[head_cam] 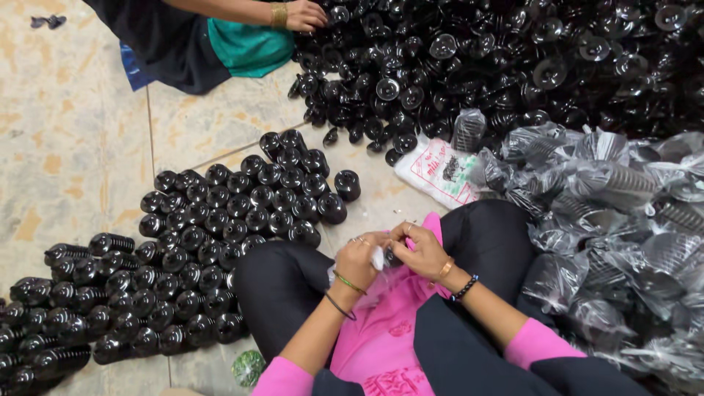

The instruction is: The person sits on the floor and packs black plastic cups into clear plastic bags one at a time, twisting and tying each bag closed and setting filled bags with a pile of finished bags beside them.

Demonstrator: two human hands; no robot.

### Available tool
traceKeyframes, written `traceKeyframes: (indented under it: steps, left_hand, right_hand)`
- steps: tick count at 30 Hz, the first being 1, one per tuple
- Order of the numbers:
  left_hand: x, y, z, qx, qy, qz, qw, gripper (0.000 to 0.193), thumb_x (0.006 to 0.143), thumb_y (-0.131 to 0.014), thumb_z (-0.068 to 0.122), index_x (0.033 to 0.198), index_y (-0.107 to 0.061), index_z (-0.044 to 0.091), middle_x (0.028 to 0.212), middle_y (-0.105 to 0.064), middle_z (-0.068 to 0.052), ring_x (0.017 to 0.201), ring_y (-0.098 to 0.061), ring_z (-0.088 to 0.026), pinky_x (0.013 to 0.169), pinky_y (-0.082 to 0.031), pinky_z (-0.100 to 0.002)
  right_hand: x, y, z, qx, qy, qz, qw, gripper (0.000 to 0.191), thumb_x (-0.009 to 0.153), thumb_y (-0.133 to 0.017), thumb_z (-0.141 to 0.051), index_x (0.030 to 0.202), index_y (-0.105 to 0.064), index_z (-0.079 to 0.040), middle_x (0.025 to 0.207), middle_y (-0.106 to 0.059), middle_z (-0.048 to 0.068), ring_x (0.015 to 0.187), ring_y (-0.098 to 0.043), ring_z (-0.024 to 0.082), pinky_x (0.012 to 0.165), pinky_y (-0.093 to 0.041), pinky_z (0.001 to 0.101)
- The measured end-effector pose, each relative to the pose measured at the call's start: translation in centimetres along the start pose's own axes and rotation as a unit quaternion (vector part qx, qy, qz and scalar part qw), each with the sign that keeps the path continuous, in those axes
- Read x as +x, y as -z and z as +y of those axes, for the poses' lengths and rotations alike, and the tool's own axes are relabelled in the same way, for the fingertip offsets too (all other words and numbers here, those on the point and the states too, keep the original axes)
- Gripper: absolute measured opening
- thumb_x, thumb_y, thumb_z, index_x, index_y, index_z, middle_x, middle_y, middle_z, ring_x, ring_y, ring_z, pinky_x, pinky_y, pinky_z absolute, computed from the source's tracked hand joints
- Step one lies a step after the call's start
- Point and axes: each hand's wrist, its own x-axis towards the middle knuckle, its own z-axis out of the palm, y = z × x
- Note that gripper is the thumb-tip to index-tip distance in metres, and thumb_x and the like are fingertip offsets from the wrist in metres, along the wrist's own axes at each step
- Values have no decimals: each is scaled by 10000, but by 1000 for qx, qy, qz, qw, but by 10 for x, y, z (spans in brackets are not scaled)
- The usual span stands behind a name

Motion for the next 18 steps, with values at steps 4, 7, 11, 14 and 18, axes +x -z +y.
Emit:
traceKeyframes:
  steps: [4, 7, 11, 14, 18]
  left_hand:
    - [-5, -8, -3, -2, 26, -5, 1000, 83, 904, -726, 86, 947, -664, 54, 926, -745, -117, 817, -707, -317, 687, -546, -407]
    - [-6, -20, -29, -229, 180, -34, 956, 116, 923, -762, 86, 919, -664, 25, 883, -751, -102, 789, -693, -220, 698, -561, -346]
    - [-15, -38, -52, -557, 415, 15, 719, 132, 905, -777, 71, 890, -656, 20, 829, -703, -65, 718, -638, -133, 648, -534, -289]
    - [-20, -44, -54, -545, 398, 53, 736, 85, 815, -743, 32, 857, -669, 40, 883, -751, -62, 784, -690, -128, 727, -571, -271]
    - [-19, -37, -38, -391, 383, 15, 837, 115, 897, -784, 78, 863, -690, 21, 833, -706, -65, 744, -617, -127, 668, -507, -282]
  right_hand:
    - [2, 8, -9, -154, 131, 25, 979, 105, 835, -692, -102, 903, -643, -39, 904, -692, 81, 868, -675, 249, 822, -461, 368]
    - [1, 10, -18, -195, 165, 38, 966, 94, 854, -702, -114, 904, -660, -47, 943, -691, 84, 921, -663, 263, 842, -420, 369]
    - [-4, 4, -15, -155, 113, 57, 980, 98, 913, -695, -137, 988, -698, -75, 967, -725, 48, 933, -691, 219, 860, -452, 342]
    - [-8, 0, -11, -191, 146, 65, 969, 180, 854, -721, -144, 1013, -716, -62, 945, -722, 73, 863, -677, 231, 843, -428, 374]
    - [-7, 6, -21, -253, 170, 80, 949, 59, 876, -708, -121, 913, -686, -81, 880, -697, 68, 856, -657, 249, 830, -420, 382]
